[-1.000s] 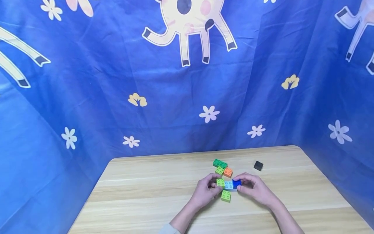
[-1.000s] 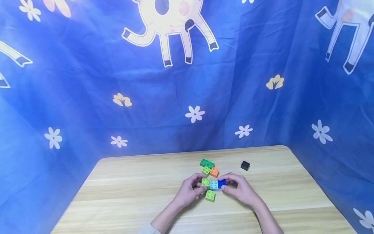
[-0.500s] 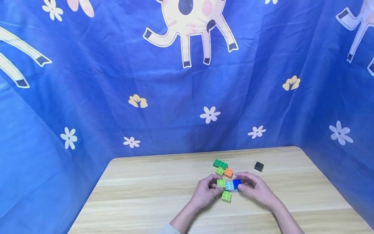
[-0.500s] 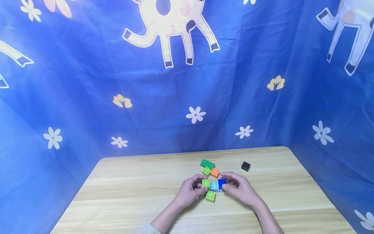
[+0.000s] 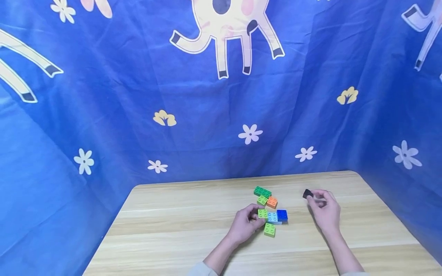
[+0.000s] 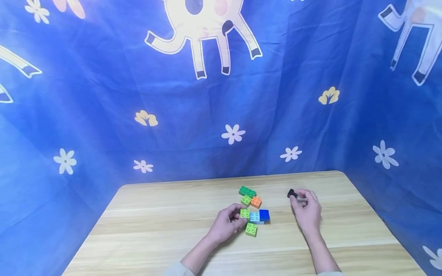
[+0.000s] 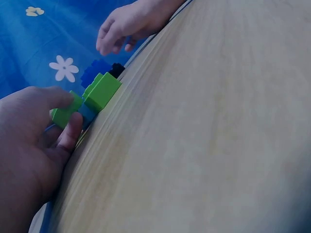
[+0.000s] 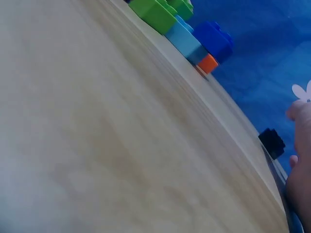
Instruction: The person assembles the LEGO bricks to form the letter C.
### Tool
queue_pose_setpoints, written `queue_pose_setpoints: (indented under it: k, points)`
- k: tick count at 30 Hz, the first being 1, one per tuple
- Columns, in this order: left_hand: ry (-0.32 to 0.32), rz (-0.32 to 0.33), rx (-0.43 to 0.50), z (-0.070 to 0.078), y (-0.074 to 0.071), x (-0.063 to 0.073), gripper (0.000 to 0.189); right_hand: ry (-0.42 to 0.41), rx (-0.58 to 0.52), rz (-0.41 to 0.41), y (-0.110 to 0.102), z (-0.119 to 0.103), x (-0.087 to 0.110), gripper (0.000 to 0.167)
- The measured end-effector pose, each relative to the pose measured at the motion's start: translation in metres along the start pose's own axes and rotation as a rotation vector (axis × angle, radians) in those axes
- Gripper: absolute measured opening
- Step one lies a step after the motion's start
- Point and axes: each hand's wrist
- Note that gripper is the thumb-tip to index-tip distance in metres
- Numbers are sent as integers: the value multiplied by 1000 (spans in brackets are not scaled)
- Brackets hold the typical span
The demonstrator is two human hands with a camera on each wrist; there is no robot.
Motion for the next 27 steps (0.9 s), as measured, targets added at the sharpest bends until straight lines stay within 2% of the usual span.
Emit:
queue_pose_setpoints:
  k: [3, 7, 10, 12, 15, 18, 27]
  points:
    - [7, 5, 5, 0, 3, -1, 40, 17, 59, 9, -4, 5, -3, 25]
    - [5, 11, 4, 1, 5, -2, 42, 47, 102, -79, -8, 5, -5, 38]
    - [2, 14, 4, 0, 6, -2, 42, 16, 139, -169, -10, 5, -6, 50]
    - [-2, 14, 10, -1, 7, -1, 43, -35, 178, -210, -11, 6, -7, 53]
    - [-4, 14, 23, -3, 8, 0, 44, -88, 217, -246, -11, 7, -6, 52]
    - [-2, 12, 30, -2, 7, 0, 44, -102, 221, -259, -10, 7, -6, 48]
    - [0, 4, 8, -5, 3, 1, 42, -61, 150, -267, -7, 4, -6, 35]
Point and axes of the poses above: each hand's wrist, its own x-axis away from the middle knuckle, its own y-axis out of the palm, z = x × y, and after that the axes turned 7 degrees about x, right-handed
